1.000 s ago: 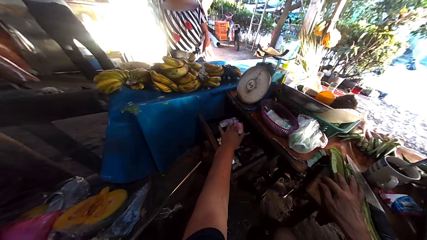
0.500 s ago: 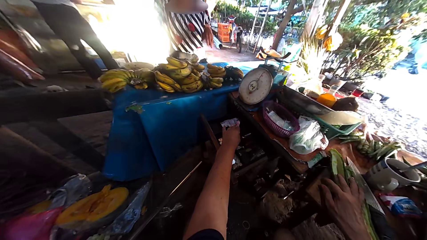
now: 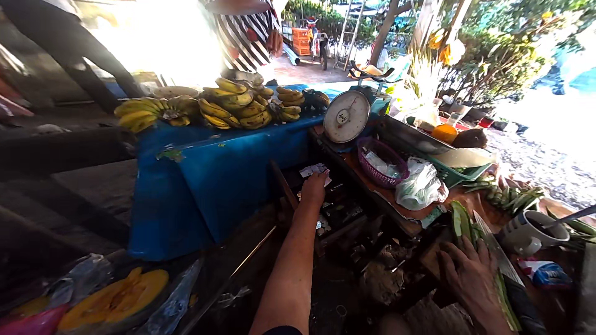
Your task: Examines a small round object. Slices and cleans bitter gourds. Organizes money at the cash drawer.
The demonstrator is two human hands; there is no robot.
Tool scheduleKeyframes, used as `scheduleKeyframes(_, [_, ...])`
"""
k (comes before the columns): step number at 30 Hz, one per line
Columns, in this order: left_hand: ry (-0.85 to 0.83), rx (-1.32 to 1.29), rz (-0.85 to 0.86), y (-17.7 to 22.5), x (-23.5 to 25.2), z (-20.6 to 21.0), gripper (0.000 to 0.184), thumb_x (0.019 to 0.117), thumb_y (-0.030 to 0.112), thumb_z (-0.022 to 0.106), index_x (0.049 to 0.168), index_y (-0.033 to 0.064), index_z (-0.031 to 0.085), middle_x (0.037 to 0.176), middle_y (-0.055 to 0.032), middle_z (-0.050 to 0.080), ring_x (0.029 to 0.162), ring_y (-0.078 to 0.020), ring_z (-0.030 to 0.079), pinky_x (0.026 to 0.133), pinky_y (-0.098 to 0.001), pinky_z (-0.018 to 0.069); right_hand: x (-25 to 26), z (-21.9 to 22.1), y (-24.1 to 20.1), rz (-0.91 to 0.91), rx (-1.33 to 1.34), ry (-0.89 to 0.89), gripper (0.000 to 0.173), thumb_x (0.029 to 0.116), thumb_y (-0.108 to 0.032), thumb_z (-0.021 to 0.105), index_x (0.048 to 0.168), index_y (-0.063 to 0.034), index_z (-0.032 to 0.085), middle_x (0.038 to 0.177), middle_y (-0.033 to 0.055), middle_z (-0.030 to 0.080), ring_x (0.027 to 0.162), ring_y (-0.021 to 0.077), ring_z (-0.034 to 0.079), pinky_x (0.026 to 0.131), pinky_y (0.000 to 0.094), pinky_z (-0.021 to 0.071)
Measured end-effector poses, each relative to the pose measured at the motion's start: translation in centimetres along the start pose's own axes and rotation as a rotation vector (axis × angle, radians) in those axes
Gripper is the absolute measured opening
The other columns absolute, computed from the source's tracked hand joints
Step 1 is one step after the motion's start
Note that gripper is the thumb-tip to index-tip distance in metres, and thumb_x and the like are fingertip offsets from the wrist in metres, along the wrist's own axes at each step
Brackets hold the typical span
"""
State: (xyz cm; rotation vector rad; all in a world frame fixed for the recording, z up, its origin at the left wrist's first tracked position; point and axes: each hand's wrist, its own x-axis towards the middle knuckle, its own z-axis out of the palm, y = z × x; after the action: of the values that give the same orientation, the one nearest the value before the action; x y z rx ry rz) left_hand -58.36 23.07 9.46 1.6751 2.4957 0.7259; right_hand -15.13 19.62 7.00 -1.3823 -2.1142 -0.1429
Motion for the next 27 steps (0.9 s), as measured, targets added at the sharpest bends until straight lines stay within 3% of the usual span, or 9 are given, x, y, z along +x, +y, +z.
scheduleKeyframes(15, [0.099,-0.034,-0.011,-0.07,0.06,0.24,0.043,0.0988,-0.001,0.055,0.141,0.0067,0.059,0.129,-0.0248,0.061,0.122,-0.0409,0.061,0.101,-0.0532,0.0520,0.05,0.21,0.26,-0.005,-0.005,0.010,0.053,0.0991,-0.049,0.044,0.115,-0.0111,0.078,0.145,0.0295,0.055,0.140,0.0617,0.036,0.114,0.0769,0.0197])
scheduleKeyframes(22, [0.022,-0.039,-0.097,0.27,0.19,0.25,0.042,0.1034,0.009,0.053,0.145,0.0056,0.051,0.137,-0.0250,0.057,0.114,-0.0417,0.066,0.092,-0.0548,0.0568,0.01,0.22,0.24,0.009,0.000,0.010,0.051,0.0984,-0.048,0.046,0.115,-0.0119,0.078,0.145,0.0289,0.055,0.140,0.0616,0.036,0.114,0.0769,0.0204])
scheduleKeyframes(27, [-0.033,-0.004,-0.079,0.43,-0.15,-0.22,0.035,0.1096,0.024,0.045,0.133,0.0026,0.060,0.129,-0.0221,0.065,0.114,-0.0395,0.067,0.094,-0.0575,0.0546,0.05,0.25,0.21,0.008,-0.005,0.001,0.053,0.0992,-0.049,0.044,0.116,-0.0119,0.078,0.146,0.0285,0.054,0.141,0.0611,0.035,0.114,0.0771,0.0195])
